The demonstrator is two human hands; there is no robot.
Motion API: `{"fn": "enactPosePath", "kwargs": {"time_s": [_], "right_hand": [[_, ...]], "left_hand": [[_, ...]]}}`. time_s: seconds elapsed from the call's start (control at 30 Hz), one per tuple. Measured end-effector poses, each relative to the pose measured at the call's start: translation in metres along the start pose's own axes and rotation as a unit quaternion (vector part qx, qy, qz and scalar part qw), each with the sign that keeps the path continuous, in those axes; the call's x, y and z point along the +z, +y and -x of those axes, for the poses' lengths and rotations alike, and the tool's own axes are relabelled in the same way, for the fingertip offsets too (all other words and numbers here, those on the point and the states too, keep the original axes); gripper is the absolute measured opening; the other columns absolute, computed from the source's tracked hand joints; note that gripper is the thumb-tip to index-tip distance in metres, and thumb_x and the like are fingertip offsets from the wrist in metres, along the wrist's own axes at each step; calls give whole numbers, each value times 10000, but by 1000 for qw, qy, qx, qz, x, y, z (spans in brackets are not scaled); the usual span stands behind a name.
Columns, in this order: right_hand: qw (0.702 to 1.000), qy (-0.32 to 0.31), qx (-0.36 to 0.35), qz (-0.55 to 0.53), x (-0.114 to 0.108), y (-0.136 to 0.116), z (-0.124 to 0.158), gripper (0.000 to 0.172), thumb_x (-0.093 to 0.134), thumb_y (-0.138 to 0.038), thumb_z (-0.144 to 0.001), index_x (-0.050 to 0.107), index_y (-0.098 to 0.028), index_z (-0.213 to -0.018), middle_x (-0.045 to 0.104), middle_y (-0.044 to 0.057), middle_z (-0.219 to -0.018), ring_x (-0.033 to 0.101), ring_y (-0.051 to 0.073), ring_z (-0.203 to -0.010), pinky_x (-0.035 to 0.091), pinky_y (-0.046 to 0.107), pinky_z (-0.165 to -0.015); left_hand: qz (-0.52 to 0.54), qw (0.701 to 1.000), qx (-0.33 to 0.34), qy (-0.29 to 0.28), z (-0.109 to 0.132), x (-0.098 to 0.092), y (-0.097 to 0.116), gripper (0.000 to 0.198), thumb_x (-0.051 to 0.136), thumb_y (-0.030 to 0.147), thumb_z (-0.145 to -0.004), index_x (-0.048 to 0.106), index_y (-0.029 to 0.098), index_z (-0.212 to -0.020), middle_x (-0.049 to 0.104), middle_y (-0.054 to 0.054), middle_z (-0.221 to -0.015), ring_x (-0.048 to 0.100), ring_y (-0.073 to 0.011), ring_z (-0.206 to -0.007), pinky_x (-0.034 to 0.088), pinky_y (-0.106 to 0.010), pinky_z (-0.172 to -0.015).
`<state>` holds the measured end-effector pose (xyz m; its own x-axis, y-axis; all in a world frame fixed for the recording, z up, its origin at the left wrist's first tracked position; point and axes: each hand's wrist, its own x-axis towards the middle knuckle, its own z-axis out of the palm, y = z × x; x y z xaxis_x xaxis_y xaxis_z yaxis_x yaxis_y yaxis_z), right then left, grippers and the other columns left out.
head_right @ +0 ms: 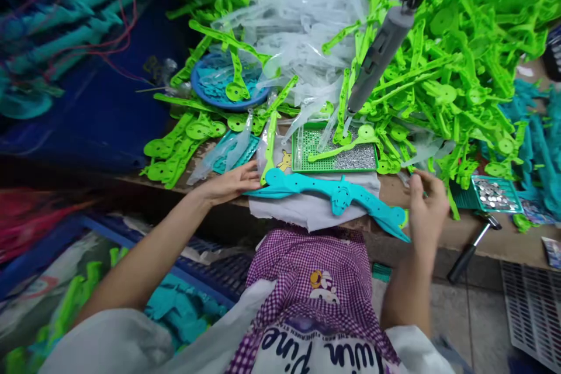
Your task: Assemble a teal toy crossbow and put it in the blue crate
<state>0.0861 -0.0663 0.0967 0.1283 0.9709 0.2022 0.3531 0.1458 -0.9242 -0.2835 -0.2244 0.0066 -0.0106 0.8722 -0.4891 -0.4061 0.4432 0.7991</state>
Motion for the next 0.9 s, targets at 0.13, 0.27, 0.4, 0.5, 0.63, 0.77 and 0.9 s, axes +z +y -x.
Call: {"fn": "enactPosePath", "kwargs": {"time_s": [0.13, 0.27, 0.4, 0.5, 0.63, 0.77, 0.9], "right_hand": [[987, 15, -139, -80, 95, -24, -1, 492, 543, -575, -865, 567, -242, -1227, 600, 71, -1218, 627, 215, -1130, 530, 472, -968], [971, -17, -224, -87, 152, -40, -48, 638, 429, -658, -892, 407, -278, -1404, 419, 98, -1449, 382, 248, -1431, 409, 495, -1112], [954, -157, -237, -93, 169, -58, -96, 583, 426, -687, -884, 517, -247, -1256, 552, 124, -1301, 537, 270, -1269, 446, 474, -1071], [938, -227, -227, -131, 169, -67, -103, 491, 591, -681, -792, 571, -254, -1034, 644, 85, -1079, 653, 219, -1009, 524, 406, -949], [936, -216, -227, -159, 175, -62, -78, 574, 728, -678, -635, 587, -239, -978, 608, 1, -841, 655, 177, -777, 560, 389, -765], [950, -221, -132, -175, 188, -56, -47, 478, 675, -648, -717, 608, -216, -910, 564, -22, -688, 616, 153, -578, 523, 323, -555], [949, -212, -133, -191, 194, -62, -27, 459, 695, -640, -715, 623, -223, -893, 604, -21, -743, 639, 133, -654, 552, 302, -625]], "left_hand": [[-46, 999, -2, -20, 6, -6, -2, 1032, 835, 203, -653, 286, 289, -1523, 607, -131, -1336, 665, -202, -1094, 553, -290, -903], [-127, 991, -40, 7, 19, -10, -2, 1030, 801, 296, -726, 200, 264, -1563, 703, -79, -1066, 694, -185, -906, 568, -263, -728], [-111, 992, -56, 1, 29, -13, -1, 1104, 811, 240, -714, 121, 195, -1575, 708, -16, -837, 692, -144, -790, 533, -204, -693], [-80, 993, -84, -33, 31, -14, -2, 1208, 818, 232, -699, -12, 189, -1576, 720, -18, -816, 710, -158, -765, 549, -220, -695], [-84, 992, -78, -47, 28, -11, -3, 1175, 806, 259, -726, -1, 158, -1574, 715, -8, -712, 706, -161, -658, 558, -234, -644], [-101, 993, -60, -30, 27, -6, -3, 1069, 793, 280, -752, 113, 141, -1565, 722, -18, -702, 678, -140, -590, 543, -227, -594], [-118, 992, -45, 3, 28, -1, -8, 1009, 793, 347, -738, 212, 109, -1528, 705, 2, -667, 669, -138, -566, 536, -221, -565]]}}
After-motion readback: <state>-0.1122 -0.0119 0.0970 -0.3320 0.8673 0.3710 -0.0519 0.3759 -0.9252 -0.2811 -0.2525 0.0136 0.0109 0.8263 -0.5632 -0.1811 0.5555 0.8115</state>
